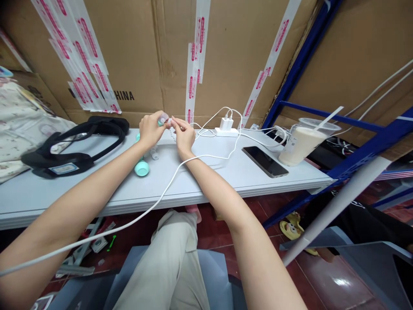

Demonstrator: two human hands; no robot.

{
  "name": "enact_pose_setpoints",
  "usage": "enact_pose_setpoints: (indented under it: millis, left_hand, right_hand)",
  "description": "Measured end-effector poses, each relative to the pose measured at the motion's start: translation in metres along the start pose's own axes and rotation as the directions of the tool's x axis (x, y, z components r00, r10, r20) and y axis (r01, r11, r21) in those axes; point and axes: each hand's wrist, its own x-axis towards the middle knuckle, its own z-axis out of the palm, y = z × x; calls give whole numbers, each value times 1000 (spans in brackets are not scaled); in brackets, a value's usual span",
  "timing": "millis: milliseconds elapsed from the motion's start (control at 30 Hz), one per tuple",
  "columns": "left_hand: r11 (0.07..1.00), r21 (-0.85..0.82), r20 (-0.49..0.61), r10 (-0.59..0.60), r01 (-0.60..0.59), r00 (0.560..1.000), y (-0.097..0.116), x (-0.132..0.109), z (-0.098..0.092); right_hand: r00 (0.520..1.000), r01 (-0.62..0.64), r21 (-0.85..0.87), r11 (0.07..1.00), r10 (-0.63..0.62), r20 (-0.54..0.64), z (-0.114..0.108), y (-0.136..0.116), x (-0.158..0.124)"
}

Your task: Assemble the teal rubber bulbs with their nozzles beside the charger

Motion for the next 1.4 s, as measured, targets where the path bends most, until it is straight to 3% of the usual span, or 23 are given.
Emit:
enact_pose_setpoints:
  millis: [233, 767, 1133, 1400]
  left_hand:
    - [1000, -12, 11, 29, -28, 1000, -1, 0, -3]
    - [998, 35, -32, 53, -52, 998, 1, -2, -3]
    - [994, 47, -48, 100, -98, 994, 2, -3, -11]
    - [975, 97, -35, 202, -198, 979, -5, -1, -10]
  right_hand:
    - [991, -108, -9, 994, 107, -80, 2, 3, -1]
    - [987, -107, 93, 990, 117, -107, -3, -6, 5]
    - [965, -219, 134, 966, 195, 174, -20, -11, 16]
    - [942, -328, 282, 902, 290, 167, -21, -18, 12]
